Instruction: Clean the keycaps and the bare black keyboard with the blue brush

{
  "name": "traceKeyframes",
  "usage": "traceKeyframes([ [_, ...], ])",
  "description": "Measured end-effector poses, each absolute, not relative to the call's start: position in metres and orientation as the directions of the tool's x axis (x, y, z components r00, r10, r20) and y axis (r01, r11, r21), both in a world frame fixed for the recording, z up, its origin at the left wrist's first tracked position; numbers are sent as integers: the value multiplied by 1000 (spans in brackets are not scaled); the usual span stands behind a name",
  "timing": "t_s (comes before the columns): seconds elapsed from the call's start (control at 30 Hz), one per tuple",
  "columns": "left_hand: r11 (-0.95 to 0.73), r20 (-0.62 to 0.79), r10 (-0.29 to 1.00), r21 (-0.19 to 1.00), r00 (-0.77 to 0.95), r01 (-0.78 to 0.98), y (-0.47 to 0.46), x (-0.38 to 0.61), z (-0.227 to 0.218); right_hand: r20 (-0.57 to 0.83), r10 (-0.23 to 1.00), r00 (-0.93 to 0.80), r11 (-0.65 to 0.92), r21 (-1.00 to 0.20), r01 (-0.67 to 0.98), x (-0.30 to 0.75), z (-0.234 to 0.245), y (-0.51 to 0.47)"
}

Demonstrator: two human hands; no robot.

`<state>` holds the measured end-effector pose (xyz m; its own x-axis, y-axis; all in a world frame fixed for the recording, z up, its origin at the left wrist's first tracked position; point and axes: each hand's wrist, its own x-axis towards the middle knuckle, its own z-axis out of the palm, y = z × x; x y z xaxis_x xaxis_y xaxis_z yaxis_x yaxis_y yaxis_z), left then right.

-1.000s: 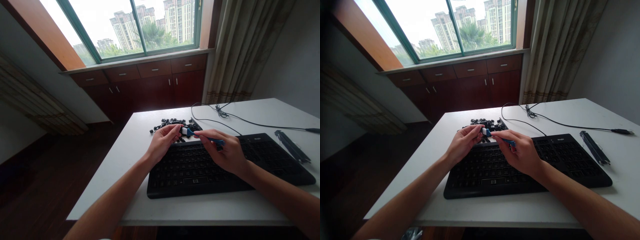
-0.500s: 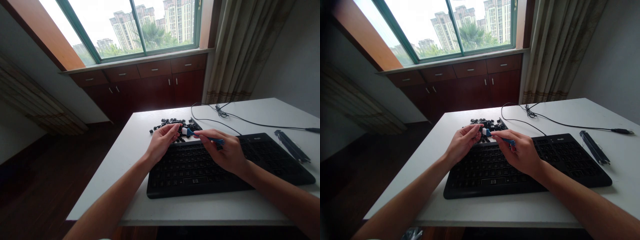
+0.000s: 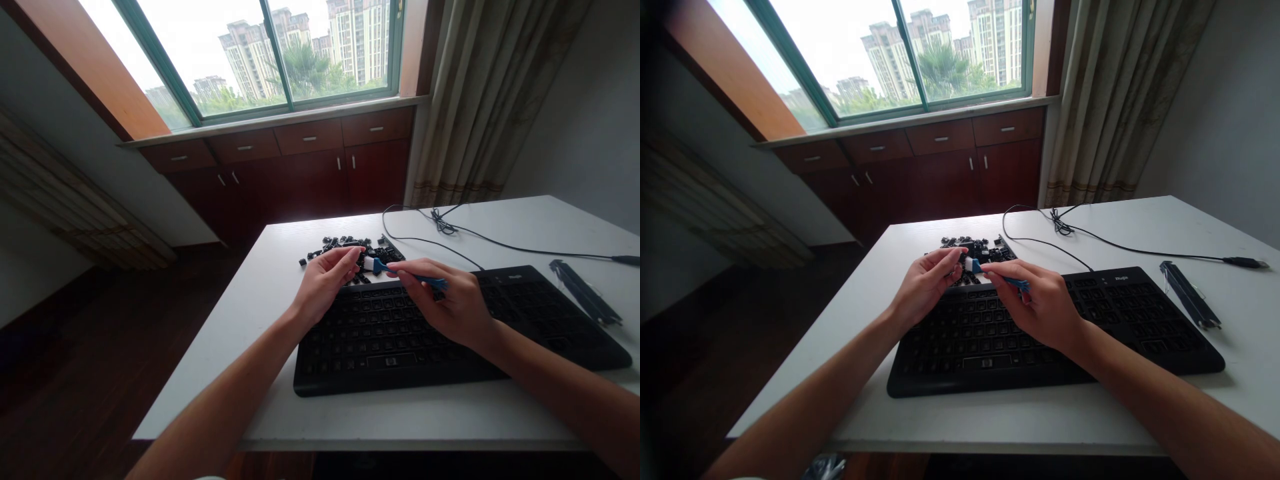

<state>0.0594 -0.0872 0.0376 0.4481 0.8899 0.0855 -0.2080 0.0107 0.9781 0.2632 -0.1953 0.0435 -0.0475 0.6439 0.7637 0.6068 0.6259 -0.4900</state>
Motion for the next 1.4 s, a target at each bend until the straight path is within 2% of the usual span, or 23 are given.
traceKeyframes([
  [1.4, 5, 95, 881, 977, 464, -211, -86, 59, 37, 765, 642, -55, 626, -481, 613, 264, 43, -196],
])
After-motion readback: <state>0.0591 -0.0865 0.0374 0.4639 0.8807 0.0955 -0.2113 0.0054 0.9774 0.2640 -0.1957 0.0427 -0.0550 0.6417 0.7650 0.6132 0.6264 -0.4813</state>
